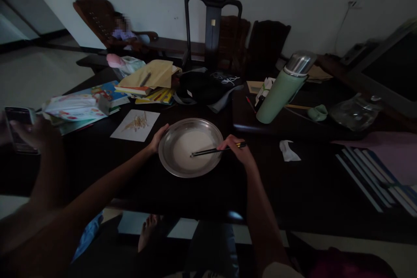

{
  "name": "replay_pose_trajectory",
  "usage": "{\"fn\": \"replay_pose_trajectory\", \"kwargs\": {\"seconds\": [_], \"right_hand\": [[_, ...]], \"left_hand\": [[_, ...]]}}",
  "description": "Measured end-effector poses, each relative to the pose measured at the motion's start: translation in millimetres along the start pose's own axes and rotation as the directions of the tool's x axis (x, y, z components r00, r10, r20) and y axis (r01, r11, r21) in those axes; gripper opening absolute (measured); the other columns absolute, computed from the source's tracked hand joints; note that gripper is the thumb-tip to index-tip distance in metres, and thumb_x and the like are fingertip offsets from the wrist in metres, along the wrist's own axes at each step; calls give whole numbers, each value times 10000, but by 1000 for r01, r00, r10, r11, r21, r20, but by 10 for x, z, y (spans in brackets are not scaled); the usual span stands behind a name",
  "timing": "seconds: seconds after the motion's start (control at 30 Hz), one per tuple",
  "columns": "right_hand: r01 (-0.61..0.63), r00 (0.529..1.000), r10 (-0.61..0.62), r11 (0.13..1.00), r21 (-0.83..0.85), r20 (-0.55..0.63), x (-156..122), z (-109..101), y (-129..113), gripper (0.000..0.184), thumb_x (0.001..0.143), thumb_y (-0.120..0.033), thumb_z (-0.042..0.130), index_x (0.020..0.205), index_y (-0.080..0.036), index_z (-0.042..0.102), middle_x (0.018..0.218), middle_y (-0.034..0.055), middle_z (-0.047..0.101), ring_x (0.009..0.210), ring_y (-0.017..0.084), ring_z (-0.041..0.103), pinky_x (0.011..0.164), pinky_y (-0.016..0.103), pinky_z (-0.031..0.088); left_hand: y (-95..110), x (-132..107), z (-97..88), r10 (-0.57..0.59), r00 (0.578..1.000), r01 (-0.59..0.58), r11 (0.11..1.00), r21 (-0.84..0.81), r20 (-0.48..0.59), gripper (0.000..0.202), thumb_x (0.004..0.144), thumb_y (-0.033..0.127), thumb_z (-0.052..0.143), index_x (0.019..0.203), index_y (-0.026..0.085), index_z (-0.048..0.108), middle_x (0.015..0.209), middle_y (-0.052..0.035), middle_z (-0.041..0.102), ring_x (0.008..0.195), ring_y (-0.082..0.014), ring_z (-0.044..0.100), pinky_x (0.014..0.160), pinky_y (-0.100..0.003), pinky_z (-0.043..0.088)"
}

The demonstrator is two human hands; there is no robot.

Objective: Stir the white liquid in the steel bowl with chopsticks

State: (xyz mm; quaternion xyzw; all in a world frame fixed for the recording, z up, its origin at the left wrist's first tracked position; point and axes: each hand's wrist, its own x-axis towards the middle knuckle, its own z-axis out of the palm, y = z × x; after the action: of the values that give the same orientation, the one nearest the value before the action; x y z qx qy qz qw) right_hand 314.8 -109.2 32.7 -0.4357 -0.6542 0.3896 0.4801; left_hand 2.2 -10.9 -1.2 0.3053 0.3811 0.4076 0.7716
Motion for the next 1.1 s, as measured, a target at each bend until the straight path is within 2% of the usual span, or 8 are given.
{"fn": "replay_pose_trajectory", "kwargs": {"seconds": [0.1, 0.23, 0.3, 0.43, 0.63, 0.83, 1.0, 1.1], "right_hand": [[-6, 999, 9, 996, -86, 37, 23, 24, 13, 358, 900, -492, 523, 714, -258, 721, 842, 19, 748, 900, 204, 661, 880, 374, 485], [-8, 979, 9, 1000, 8, -204, 16, -51, 68, 431, 913, -507, 492, 633, -237, 678, 726, 26, 726, 754, 196, 665, 817, 376, 497], [-4, 985, 13, 998, 55, -175, 5, -55, 63, 457, 920, -507, 479, 610, -232, 671, 679, 30, 713, 708, 195, 662, 772, 369, 503], [-15, 1000, 15, 1000, -20, 19, 16, 18, 13, 389, 896, -515, 519, 695, -247, 717, 787, 27, 740, 840, 203, 677, 845, 366, 499], [-16, 972, 18, 1000, 8, -233, 3, -72, 70, 457, 917, -511, 481, 602, -235, 666, 696, 25, 719, 731, 199, 668, 796, 373, 501], [13, 999, -9, 997, -77, 47, 22, 44, 36, 386, 910, -514, 496, 726, -267, 729, 837, 24, 750, 891, 212, 660, 861, 381, 485], [4, 985, -13, 999, -54, -170, 13, -25, 62, 404, 926, -481, 484, 674, -254, 704, 803, 26, 747, 824, 209, 663, 846, 397, 476], [27, 987, -23, 999, 23, -162, -8, -38, 58, 447, 945, -452, 459, 617, -248, 684, 719, 25, 727, 733, 195, 654, 765, 375, 482]], "left_hand": [[-4, 21, -34, 3, 1000, -3, 1000, 17, 2, 433, 895, 433, 534, 1174, 132, 670, 832, -73, 734, 830, -273, 693, 779, -341, 527], [-8, 29, -48, -19, 1000, 19, 1000, 10, -14, 441, 904, 431, 518, 1185, 125, 663, 828, -81, 734, 819, -275, 696, 776, -345, 530], [-4, 22, -38, -37, 999, 37, 999, 7, -29, 438, 917, 425, 493, 1181, 121, 664, 817, -84, 734, 814, -275, 697, 766, -348, 534], [8, 8, -20, -21, 1000, 21, 1000, 18, -11, 432, 913, 418, 506, 1197, 130, 658, 843, -79, 736, 822, -275, 697, 763, -345, 536], [-1, 17, -28, -20, 1000, 21, 999, 24, -14, 460, 903, 428, 518, 1222, 121, 646, 872, -88, 736, 835, -275, 694, 778, -346, 533], [6, 22, -26, -10, 998, 11, 1000, 17, -56, 398, 922, 378, 498, 1166, 121, 677, 831, -75, 734, 811, -264, 694, 741, -327, 532], [-3, 29, -56, -37, 994, 39, 999, 15, -103, 382, 912, 378, 524, 1142, 123, 692, 803, -78, 733, 771, -264, 695, 710, -325, 529], [-15, 34, -67, -27, 996, 30, 999, 23, -89, 389, 910, 382, 518, 1141, 122, 691, 813, -80, 734, 778, -261, 694, 711, -320, 527]]}}
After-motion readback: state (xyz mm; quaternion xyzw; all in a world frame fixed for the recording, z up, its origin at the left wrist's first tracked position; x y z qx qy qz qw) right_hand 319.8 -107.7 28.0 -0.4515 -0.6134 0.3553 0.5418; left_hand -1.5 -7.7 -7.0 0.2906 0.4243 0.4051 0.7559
